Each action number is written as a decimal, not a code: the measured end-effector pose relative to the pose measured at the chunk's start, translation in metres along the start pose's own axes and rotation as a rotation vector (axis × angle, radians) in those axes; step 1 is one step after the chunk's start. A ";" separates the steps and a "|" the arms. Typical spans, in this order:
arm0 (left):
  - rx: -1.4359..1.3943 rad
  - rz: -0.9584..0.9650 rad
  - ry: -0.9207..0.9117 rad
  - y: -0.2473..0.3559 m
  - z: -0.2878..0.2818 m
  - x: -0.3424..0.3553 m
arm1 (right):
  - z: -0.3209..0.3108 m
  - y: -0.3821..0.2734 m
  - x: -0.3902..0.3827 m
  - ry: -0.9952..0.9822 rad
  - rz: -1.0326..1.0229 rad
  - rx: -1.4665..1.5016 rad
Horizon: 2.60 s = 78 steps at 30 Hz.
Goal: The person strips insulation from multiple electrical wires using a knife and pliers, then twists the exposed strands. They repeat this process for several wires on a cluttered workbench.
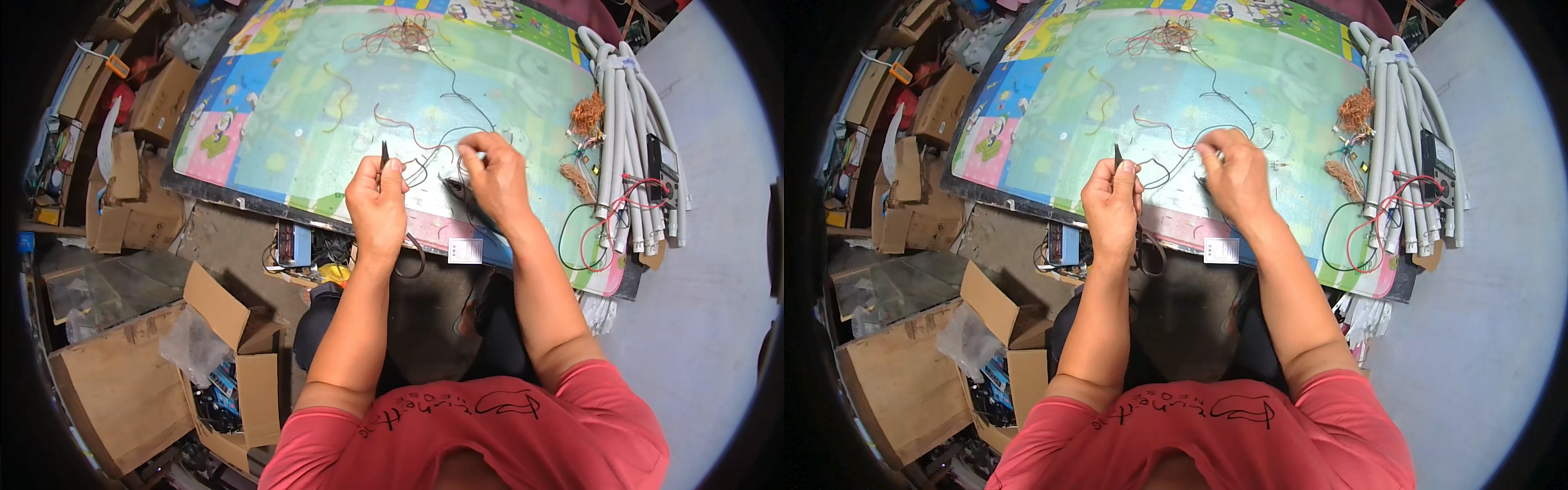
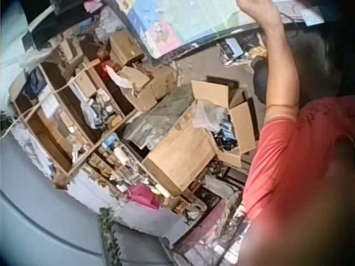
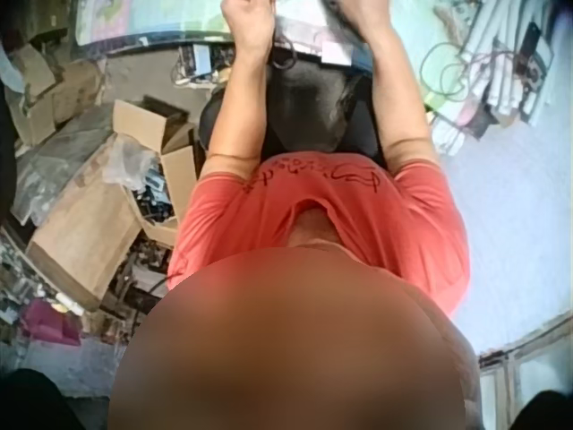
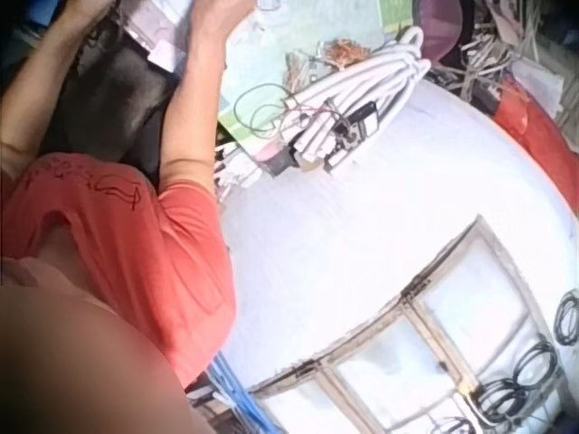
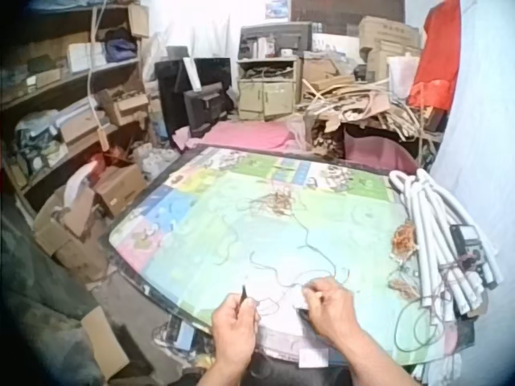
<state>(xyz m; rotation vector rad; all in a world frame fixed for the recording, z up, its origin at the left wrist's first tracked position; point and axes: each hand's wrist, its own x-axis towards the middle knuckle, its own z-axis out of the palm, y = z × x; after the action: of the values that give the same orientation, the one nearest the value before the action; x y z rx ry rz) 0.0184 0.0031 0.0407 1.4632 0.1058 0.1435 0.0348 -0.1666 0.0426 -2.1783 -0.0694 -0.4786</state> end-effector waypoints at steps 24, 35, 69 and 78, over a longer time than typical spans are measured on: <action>0.629 0.087 -0.193 -0.018 -0.010 0.005 | 0.005 -0.024 -0.015 -0.238 -0.470 -0.262; 1.274 -0.022 -0.798 -0.003 -0.015 -0.004 | -0.001 -0.025 -0.023 -0.548 -0.430 -0.252; -0.187 -0.266 -0.235 0.008 -0.009 -0.003 | 0.009 -0.029 -0.010 0.070 -0.504 -0.173; -0.387 -0.282 -0.241 0.006 -0.001 -0.004 | 0.021 -0.029 -0.023 -0.007 -0.170 0.105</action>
<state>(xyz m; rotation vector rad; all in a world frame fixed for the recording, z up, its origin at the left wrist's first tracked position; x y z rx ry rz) 0.0140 0.0042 0.0468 1.0571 0.0819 -0.2315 0.0137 -0.1293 0.0452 -2.0807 -0.2789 -0.5512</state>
